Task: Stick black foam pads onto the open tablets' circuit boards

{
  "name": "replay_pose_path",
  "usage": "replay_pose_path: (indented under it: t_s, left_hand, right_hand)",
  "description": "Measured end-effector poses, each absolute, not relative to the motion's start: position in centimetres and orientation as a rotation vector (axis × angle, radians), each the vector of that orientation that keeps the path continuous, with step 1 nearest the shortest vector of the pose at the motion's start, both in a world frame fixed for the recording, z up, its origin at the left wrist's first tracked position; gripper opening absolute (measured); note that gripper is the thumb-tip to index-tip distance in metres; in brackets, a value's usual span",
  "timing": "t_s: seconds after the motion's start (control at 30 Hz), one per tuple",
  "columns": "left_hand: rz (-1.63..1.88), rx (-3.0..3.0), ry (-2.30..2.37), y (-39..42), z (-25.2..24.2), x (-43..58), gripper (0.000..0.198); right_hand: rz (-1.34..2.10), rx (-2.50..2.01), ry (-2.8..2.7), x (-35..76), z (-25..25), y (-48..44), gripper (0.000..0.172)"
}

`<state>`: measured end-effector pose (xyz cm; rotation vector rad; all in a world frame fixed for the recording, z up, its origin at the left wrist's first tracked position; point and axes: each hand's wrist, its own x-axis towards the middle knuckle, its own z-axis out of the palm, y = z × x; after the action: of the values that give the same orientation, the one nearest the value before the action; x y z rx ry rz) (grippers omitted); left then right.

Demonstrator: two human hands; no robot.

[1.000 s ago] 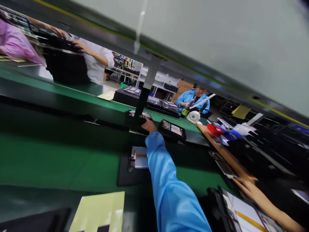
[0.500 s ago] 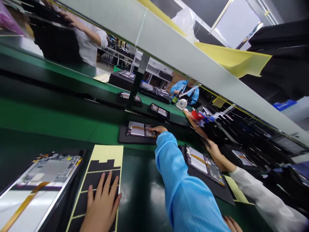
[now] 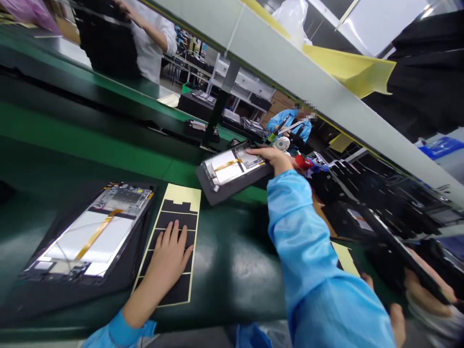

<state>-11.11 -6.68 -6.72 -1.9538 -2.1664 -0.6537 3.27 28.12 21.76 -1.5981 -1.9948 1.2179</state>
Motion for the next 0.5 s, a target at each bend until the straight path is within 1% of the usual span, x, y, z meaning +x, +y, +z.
replay_pose_path:
  t_s: [0.07, 0.1, 0.17, 0.27, 0.37, 0.43, 0.5]
  left_hand:
    - [-0.653, -1.974, -2.116, -8.7, -7.0, -10.7, 0.057]
    - [-0.647, -1.979, -2.086, -9.8, -7.1, -10.5, 0.058]
    - [-0.619, -1.98, -2.04, -12.0, -7.1, -10.1, 0.058]
    - [-0.57, -1.988, -2.005, -14.4, -6.4, -9.8, 0.059]
    - [-0.553, -2.012, -1.969, -15.6, -5.6, -10.1, 0.06]
    - [-0.562, -2.028, -1.963, -15.6, -5.3, -10.4, 0.061]
    - [-0.598, -2.027, -1.956, -15.0, -5.3, -10.6, 0.065]
  right_hand:
    - [1.393, -1.64, -2.161, 4.4, 22.7, 27.5, 0.039]
    - [1.501, -1.658, -2.249, 4.7, 22.3, 27.0, 0.044]
    - [1.713, -1.669, -2.407, 4.7, 20.0, 25.3, 0.052]
    - [1.906, -1.602, -2.586, 3.9, 14.5, 22.3, 0.053]
    - [1.872, -1.443, -2.726, 2.8, 10.3, 20.0, 0.049]
    - [1.72, -1.346, -2.802, 2.0, 9.1, 19.1, 0.044]
    - [1.476, -1.267, -2.844, 1.3, 9.1, 18.2, 0.044]
